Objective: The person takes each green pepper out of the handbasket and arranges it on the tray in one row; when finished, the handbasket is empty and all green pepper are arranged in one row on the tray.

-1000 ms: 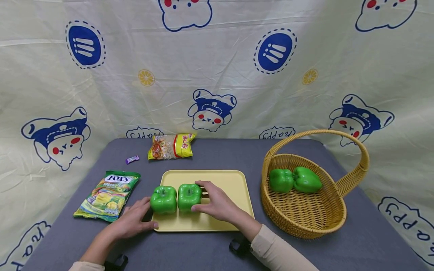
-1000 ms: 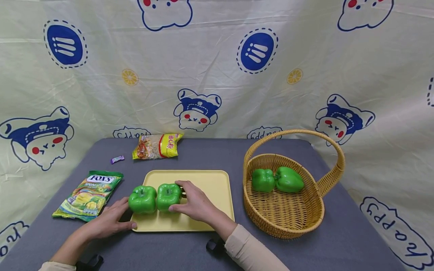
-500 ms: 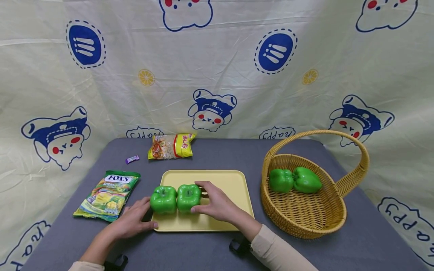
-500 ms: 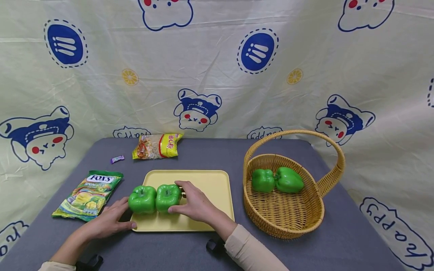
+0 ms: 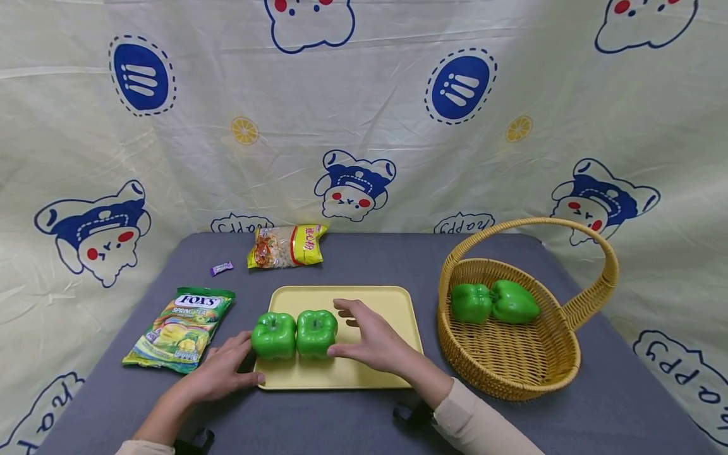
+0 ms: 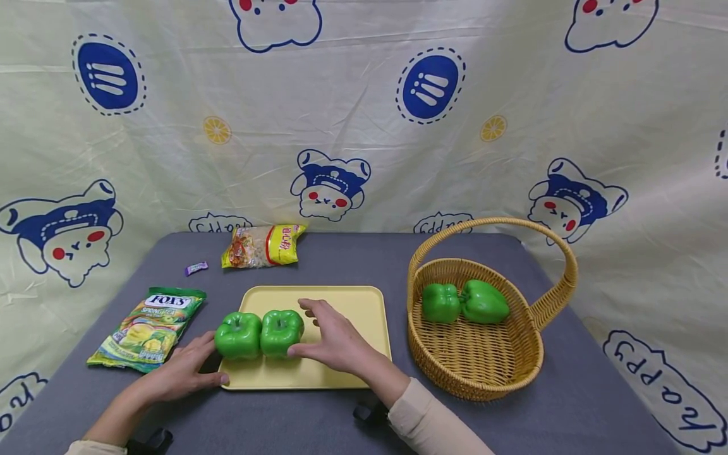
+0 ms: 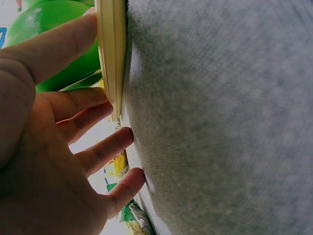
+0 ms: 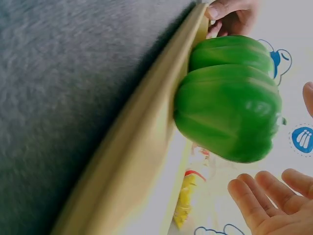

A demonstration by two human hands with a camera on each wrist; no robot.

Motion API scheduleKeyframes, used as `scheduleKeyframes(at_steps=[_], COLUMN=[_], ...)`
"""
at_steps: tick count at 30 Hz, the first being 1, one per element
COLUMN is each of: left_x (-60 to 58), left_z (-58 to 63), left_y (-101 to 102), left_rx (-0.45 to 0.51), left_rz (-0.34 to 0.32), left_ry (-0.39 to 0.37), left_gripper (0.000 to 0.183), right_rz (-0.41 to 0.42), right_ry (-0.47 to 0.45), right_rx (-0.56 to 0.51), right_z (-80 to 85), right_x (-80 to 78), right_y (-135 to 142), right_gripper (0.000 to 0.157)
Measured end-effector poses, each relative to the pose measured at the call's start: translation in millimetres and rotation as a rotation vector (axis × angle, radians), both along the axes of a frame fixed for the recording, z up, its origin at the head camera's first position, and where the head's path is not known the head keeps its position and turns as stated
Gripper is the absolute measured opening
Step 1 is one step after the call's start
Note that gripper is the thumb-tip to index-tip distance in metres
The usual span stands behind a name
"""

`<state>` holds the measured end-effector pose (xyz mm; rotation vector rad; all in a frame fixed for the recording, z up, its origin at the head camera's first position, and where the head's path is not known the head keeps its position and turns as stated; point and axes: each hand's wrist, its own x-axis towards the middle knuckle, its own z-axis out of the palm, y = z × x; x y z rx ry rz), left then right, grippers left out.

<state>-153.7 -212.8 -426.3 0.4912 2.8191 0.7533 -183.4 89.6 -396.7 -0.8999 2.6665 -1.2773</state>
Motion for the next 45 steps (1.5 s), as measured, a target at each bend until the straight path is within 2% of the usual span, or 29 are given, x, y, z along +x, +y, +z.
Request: scheduleKeyframes(at_steps=[10,15,32,45], left_x=[0.6,0.2,-0.2,-0.5], left_z=[0.0,0.0,0.1,1.2], left_y=[-0.1,0.0,0.3,0.7], left_rx=[-0.005,-0.005,0.004,0.009], left_rz=[0.001,0.002,0.014,0.026], left_ry=[0.009,0.001,-0.027,-0.051], left_gripper=[0.074,0.074,0.075,0.076], right_rz=[0.012,0.004,-0.089,-0.185], right_ry=[0.126,0.153,0.286,0.354], right_rx=[-0.010,0.008,0.076,0.149], right_z=[17.1,25.7,55.0,66.9], right_x=[9.4,13.1,24.4,27.6], right_y=[15.6,25.5,67.9,110.0], right_gripper=[0.078,0.077,0.076,0.072])
